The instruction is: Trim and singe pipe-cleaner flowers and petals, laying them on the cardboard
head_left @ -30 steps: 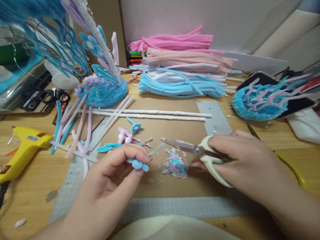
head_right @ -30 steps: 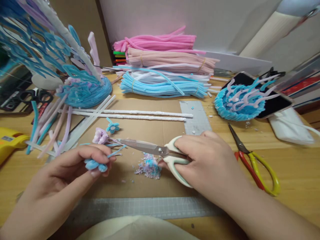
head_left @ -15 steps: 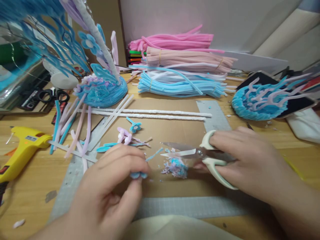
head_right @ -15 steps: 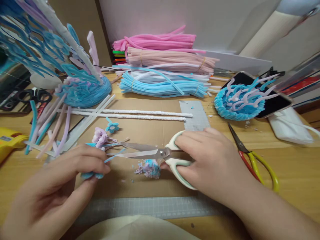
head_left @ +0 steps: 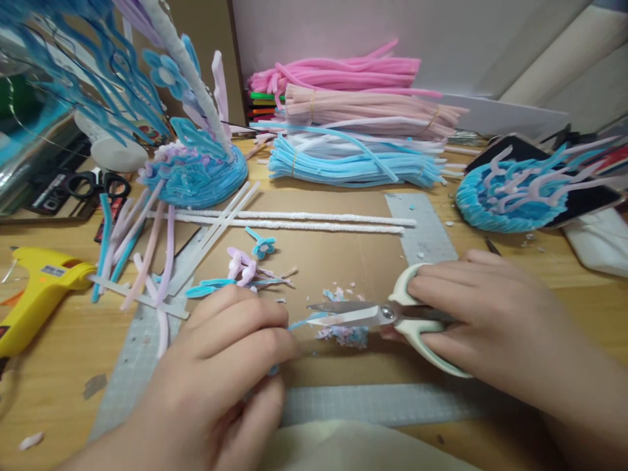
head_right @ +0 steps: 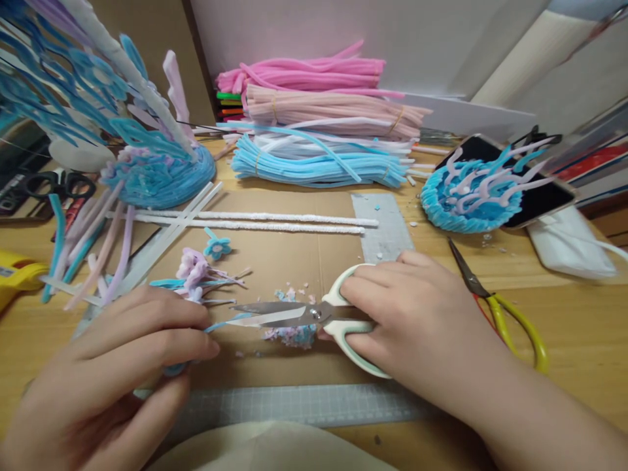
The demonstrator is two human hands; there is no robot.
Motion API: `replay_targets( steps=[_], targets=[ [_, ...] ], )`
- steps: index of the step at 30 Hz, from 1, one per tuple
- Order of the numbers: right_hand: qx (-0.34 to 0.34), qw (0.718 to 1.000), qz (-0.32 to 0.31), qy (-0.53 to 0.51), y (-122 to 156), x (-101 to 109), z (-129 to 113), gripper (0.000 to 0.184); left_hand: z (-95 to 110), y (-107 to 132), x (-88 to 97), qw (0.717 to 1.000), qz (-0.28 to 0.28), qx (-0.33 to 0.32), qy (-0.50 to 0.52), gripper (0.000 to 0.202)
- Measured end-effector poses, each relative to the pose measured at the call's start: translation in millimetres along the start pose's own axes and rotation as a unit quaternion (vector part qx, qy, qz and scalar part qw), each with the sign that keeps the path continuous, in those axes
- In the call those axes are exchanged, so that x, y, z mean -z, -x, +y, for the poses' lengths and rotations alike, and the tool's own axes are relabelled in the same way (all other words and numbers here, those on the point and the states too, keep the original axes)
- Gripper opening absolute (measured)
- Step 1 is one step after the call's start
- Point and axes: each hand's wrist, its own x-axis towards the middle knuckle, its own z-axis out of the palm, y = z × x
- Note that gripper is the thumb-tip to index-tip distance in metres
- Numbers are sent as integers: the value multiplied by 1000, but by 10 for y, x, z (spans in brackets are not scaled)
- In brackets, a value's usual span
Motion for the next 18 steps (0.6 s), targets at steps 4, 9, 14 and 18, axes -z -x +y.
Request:
replay_targets(
  steps=[4, 9, 14, 18],
  targets=[
    [2, 1000, -6, 5, -13, 8, -2, 15, -1, -5, -2, 1000, -2, -1, 1, 31],
    [-2, 1000, -7, 5, -9, 1, 5, 12, -9, -8, -3, 1000, -5, -1, 2, 31],
    [1, 1000, -11, 11, 12, 1, 14, 12, -10, -12, 4, 1000, -9, 1, 4, 30],
    [5, 1000, -11, 16, 5, 4, 20, 11, -10, -4, 9, 1000, -11, 2, 1, 30]
  ],
)
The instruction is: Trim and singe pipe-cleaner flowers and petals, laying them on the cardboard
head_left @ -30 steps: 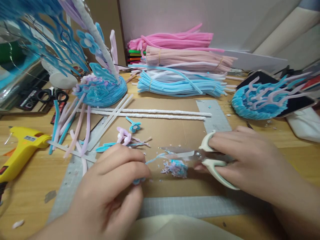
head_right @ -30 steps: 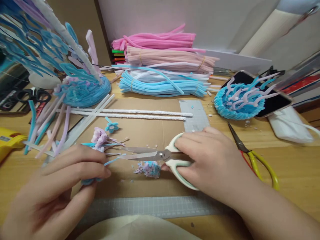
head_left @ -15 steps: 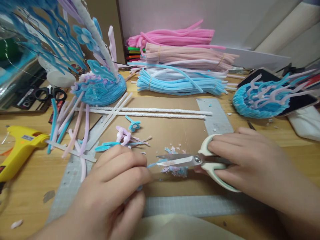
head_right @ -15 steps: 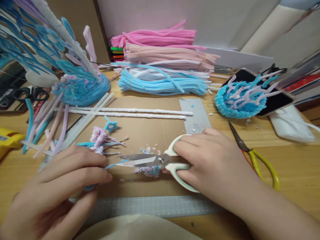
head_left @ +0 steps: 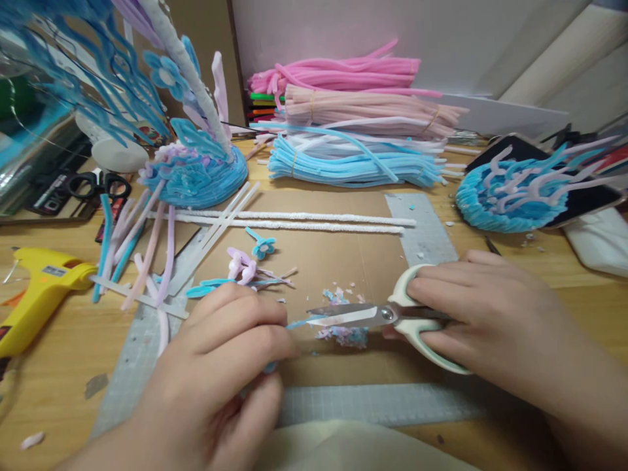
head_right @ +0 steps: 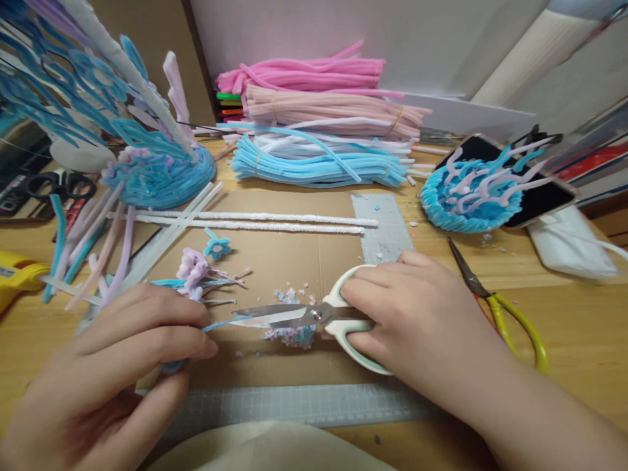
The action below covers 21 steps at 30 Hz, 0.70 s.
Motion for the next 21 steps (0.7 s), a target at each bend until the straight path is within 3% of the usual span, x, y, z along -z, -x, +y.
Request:
replay_targets(
  steps=[6, 13, 16, 21],
  targets=[
    [6, 1000, 3, 3, -5, 5, -3, 14, -7, 8, 3, 1000, -8, 16, 7, 30],
    [-48, 999, 22, 13, 61, -14, 19, 40, -23, 42, -22, 998, 1, 61, 19, 31],
    [-72, 997, 15, -7, 73, -21, 58, 46, -30, 44, -26, 999, 3, 39, 2, 30],
    [-53, 998, 2, -40, 33, -10, 56, 43, -40, 85, -9, 997, 25, -5, -67, 34]
  ],
)
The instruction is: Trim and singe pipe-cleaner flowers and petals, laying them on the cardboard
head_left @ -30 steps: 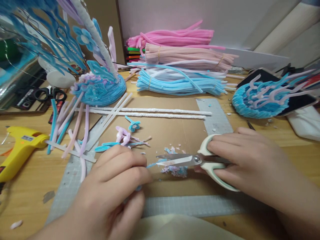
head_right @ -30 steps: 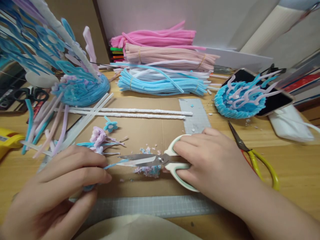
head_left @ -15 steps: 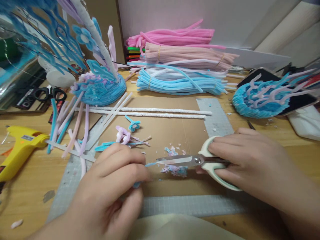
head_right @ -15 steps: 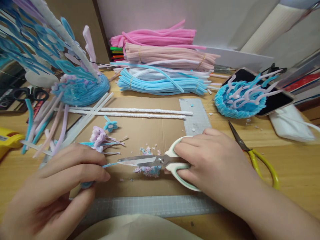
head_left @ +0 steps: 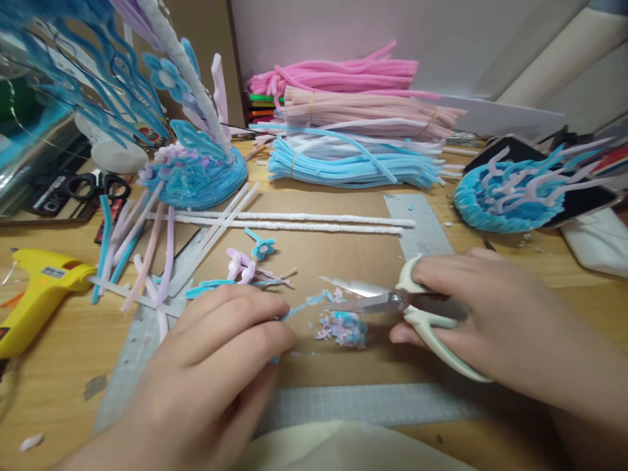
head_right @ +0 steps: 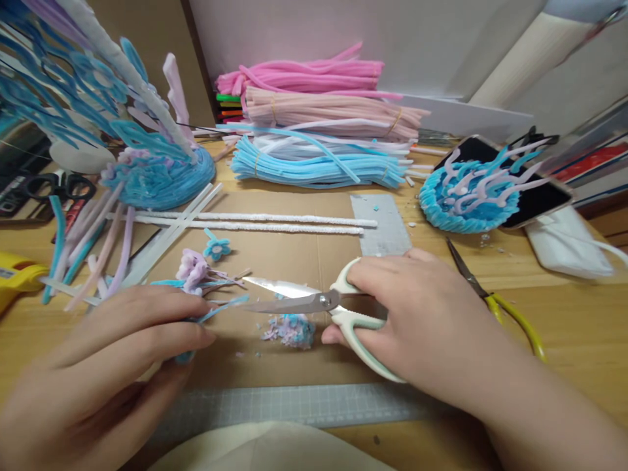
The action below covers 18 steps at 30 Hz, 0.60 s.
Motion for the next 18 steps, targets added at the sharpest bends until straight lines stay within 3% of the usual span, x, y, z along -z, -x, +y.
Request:
replay_targets(
  steps=[13, 18],
  targets=[
    [5, 999, -42, -35, 26, -13, -49, 44, -75, 67, 25, 996, -4, -85, -38, 36],
    [8, 997, -46, -54, 1, -21, -61, 44, -59, 36, 57, 995, -39, -85, -32, 39]
  ],
)
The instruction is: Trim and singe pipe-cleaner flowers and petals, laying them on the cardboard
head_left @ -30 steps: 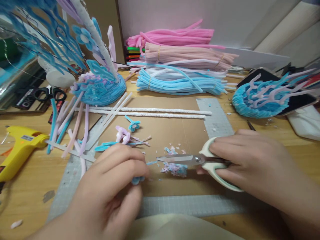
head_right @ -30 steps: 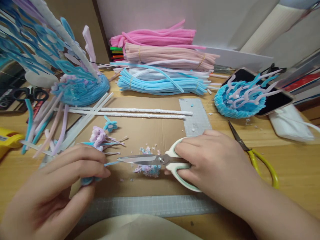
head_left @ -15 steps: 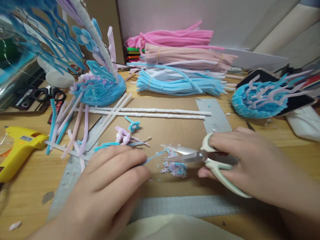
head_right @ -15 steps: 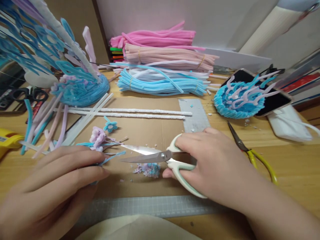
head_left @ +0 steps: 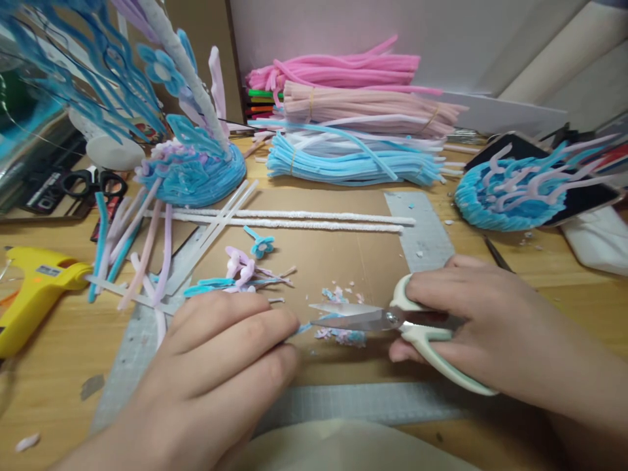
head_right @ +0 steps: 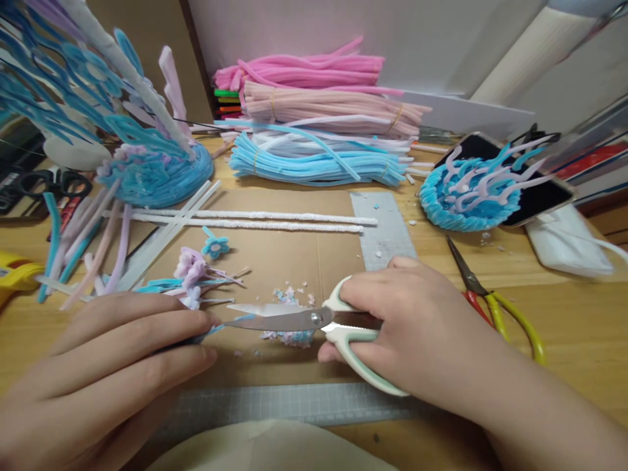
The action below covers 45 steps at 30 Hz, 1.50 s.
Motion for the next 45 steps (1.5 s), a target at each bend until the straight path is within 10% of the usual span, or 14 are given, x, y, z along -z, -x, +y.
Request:
replay_targets(
  steps=[21, 26, 31, 33, 39, 45],
  targets=[
    [-30, 997, -47, -49, -7, -5, -11, 51, 16, -38, -32, 991, 30, 100, 83, 42],
    [-51, 997, -38, -50, -17, 9, -22, 48, 15, -101, -107, 864, 96, 313, 382, 32],
    [-37, 998, -23, -45, -27, 6, -31, 45, -27, -189, -151, 718, 82, 381, 577, 24],
    [-40, 998, -23, -36, -23, 0, -23, 44, -41, -185, -156, 738, 70, 386, 550, 22],
    [-84, 994, -31, 61, 42, -15, 72, 30, 11, -165, -96, 948, 12, 234, 213, 18],
    [-83, 988, -46, 124, 75, -9, 117, 26, 84, -150, -168, 973, -166, 79, 139, 6]
  ],
)
